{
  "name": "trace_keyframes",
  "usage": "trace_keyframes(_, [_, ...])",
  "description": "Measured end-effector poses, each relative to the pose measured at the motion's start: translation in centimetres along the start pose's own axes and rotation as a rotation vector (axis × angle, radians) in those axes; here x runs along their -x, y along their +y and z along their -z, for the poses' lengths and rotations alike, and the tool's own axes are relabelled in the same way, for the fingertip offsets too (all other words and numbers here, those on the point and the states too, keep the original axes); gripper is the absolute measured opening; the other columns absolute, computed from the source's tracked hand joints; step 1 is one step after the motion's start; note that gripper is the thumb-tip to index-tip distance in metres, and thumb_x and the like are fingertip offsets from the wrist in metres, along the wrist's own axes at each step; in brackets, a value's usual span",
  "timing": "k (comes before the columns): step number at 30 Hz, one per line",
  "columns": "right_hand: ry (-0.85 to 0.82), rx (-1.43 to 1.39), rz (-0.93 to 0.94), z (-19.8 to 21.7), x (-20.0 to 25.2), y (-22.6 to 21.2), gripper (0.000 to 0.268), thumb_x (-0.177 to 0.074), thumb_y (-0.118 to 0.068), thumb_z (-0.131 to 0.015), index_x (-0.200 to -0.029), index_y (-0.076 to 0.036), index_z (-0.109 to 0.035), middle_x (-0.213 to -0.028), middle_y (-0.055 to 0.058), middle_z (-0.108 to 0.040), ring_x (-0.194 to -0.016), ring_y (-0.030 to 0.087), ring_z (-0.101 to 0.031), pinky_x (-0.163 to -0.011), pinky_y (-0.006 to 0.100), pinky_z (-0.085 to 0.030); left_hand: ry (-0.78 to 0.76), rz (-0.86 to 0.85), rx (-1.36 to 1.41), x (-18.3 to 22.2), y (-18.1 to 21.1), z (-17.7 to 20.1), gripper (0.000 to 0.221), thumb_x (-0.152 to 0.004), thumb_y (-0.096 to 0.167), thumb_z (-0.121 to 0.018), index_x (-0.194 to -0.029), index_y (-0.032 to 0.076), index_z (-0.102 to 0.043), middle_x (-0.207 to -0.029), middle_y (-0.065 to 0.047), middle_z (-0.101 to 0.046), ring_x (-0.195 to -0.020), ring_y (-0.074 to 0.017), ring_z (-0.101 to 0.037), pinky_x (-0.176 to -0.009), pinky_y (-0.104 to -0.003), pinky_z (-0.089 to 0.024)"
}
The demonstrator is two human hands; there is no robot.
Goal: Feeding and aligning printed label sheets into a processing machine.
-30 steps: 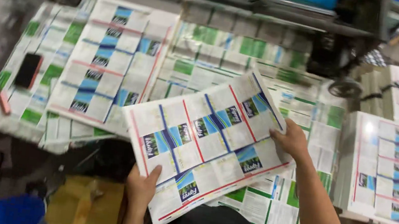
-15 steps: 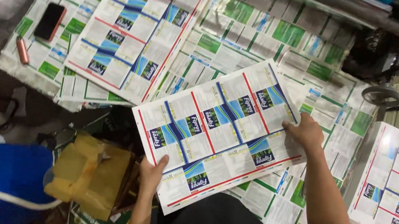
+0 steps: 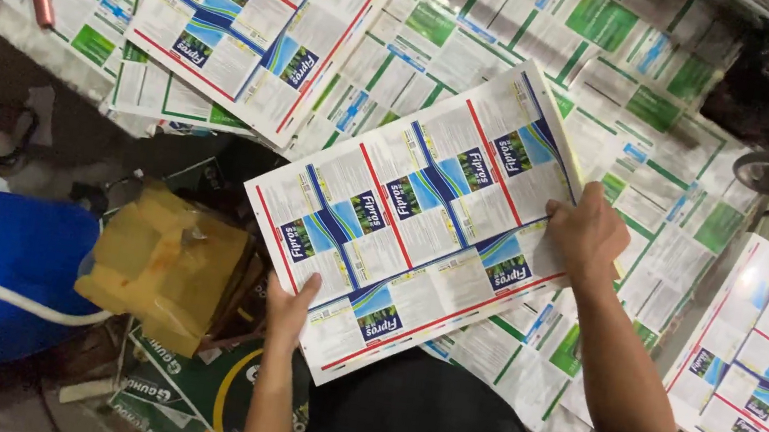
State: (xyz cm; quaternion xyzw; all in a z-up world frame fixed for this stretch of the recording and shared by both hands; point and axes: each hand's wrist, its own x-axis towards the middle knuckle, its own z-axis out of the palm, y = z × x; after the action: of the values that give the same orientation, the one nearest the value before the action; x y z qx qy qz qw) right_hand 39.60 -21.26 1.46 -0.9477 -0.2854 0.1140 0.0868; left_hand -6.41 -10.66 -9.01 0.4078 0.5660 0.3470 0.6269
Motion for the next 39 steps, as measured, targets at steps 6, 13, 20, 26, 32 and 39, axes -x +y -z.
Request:
trace_keyframes(6, [-0.271,-0.243,0.104,-4.3,-9.8,7.3,0.072,-0.065,-0.05,-0.091,-0.114,-0.001,-0.072,-0.101,0.022,-0.075,-0.091,0.039,-0.072,-0.078,0.049,-0.056,-0.052,-0.019,-0.02,-0.4,-0.4,0.1,0.05,-0.087,0.006,-0.078,-0.128,-0.003,-0.051,-0.121,-0.017,-0.069,-0.101,-0.0215,-0.069,-0.089,-0.035,-0.057])
trace_keyframes(13, [-0.235,-0.333,-0.015,-1.3,-7.0,2.9,0.063,-0.072,-0.049,-0.088,-0.108,-0.001,-0.071,-0.104,0.023,-0.075,-0.094,0.039,-0.072,-0.079,0.05,-0.056,-0.058,-0.068,-0.001,-1.0,-0.3,0.0,0.05,-0.087,0.005,-0.079,-0.128,-0.004,-0.052,-0.12,-0.017,-0.07,-0.101,-0.021,-0.068,-0.089,-0.035,-0.056])
trace_keyframes(20, [0.064,-0.011,0.025,-0.6,-2.9,-0.4,0.057,-0.082,-0.048,-0.084,-0.11,-0.002,-0.065,-0.103,0.021,-0.074,-0.095,0.042,-0.071,-0.081,0.053,-0.054,-0.092,0.042,0.059,-0.8,-0.5,1.1,0.041,-0.087,0.003,-0.076,-0.124,-0.005,-0.06,-0.115,-0.016,-0.073,-0.097,-0.0214,-0.071,-0.084,-0.034,-0.058])
trace_keyframes(26, [-0.13,0.006,-0.04,0.0,-6.2,0.5,0.067,-0.07,-0.052,-0.09,-0.109,-0.003,-0.065,-0.104,0.02,-0.073,-0.098,0.039,-0.07,-0.082,0.052,-0.055,-0.061,0.028,0.026,-1.0,-0.1,0.8,0.038,-0.086,0.0,-0.077,-0.121,-0.006,-0.063,-0.115,-0.015,-0.074,-0.094,-0.0199,-0.071,-0.084,-0.034,-0.057])
trace_keyframes(32, [-0.004,0.002,-0.014,-0.7,-3.5,-1.1,0.064,-0.075,-0.049,-0.087,-0.112,-0.002,-0.066,-0.101,0.02,-0.075,-0.094,0.039,-0.072,-0.082,0.051,-0.055,-0.049,0.146,0.084,-1.6,-1.0,1.6,0.038,-0.086,0.0,-0.075,-0.122,-0.005,-0.063,-0.117,-0.016,-0.073,-0.098,-0.0221,-0.071,-0.086,-0.035,-0.057])
trace_keyframes(39, [-0.316,-0.056,-0.085,-2.7,-10.2,2.7,0.077,-0.058,-0.055,-0.095,-0.108,-0.001,-0.071,-0.104,0.018,-0.076,-0.098,0.035,-0.073,-0.085,0.045,-0.056,-0.065,0.129,0.143,-1.5,-0.7,1.4,0.04,-0.085,-0.002,-0.075,-0.124,-0.006,-0.063,-0.12,-0.016,-0.072,-0.101,-0.0226,-0.07,-0.09,-0.035,-0.056])
